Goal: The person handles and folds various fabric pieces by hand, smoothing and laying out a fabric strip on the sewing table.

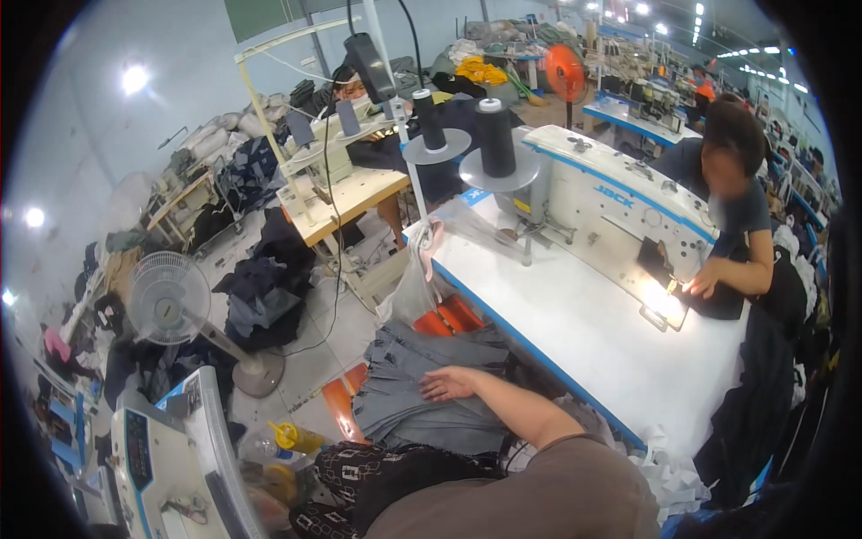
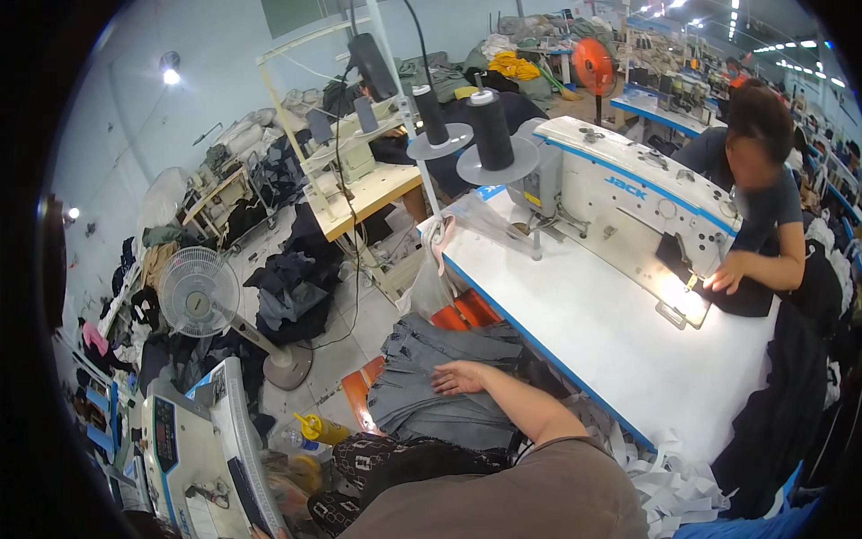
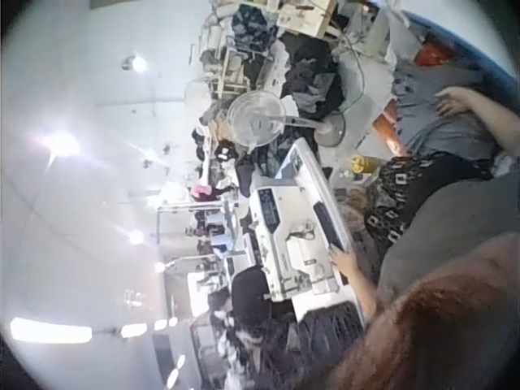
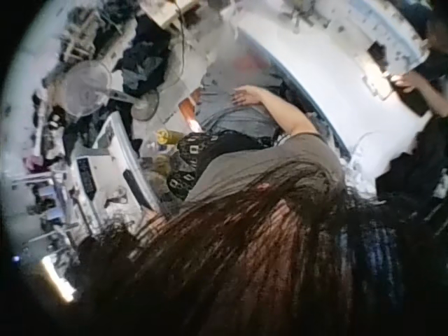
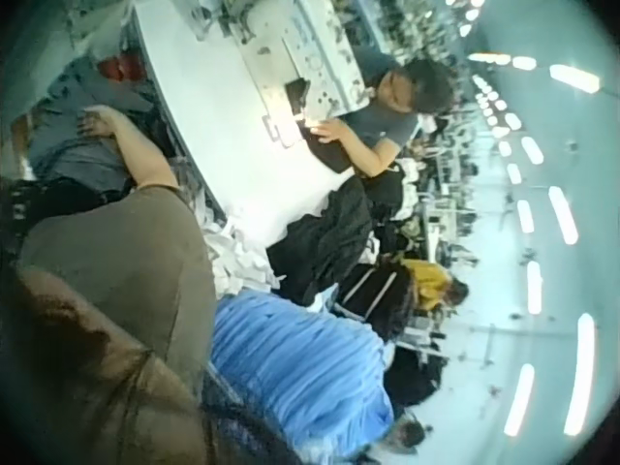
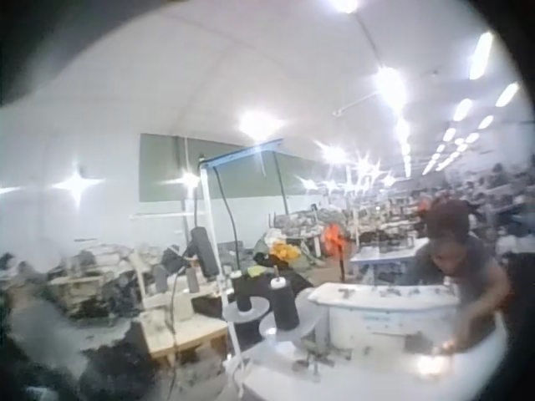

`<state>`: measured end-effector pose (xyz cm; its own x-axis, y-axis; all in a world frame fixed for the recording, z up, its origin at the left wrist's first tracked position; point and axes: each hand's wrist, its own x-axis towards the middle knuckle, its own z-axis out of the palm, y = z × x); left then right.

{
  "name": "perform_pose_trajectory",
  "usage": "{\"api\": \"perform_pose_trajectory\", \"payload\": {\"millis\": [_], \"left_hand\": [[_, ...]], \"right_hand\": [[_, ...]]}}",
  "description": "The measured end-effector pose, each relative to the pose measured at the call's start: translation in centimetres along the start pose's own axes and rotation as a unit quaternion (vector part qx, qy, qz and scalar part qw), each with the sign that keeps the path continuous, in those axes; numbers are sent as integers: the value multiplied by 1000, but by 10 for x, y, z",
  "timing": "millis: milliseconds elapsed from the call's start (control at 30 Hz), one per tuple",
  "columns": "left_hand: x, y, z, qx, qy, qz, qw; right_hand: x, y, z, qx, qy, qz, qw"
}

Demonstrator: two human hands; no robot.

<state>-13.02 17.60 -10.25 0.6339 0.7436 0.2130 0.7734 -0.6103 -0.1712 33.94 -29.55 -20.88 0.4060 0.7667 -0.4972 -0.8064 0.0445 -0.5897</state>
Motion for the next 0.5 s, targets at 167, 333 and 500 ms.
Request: {"api": "perform_pose_trajectory", "payload": {"millis": [167, 333, 500], "left_hand": [[-12, -5, -20, -8, -14, -44, 999], [5, 7, 1, -24, 20, 12, 999], [2, -3, 0, 5, 14, 0, 1000]], "right_hand": [[9, 5, -9, 85, -65, -39, 993], [-1, 14, -27, 145, -75, -54, 985], [4, 15, -25, 182, -109, -70, 975]]}}
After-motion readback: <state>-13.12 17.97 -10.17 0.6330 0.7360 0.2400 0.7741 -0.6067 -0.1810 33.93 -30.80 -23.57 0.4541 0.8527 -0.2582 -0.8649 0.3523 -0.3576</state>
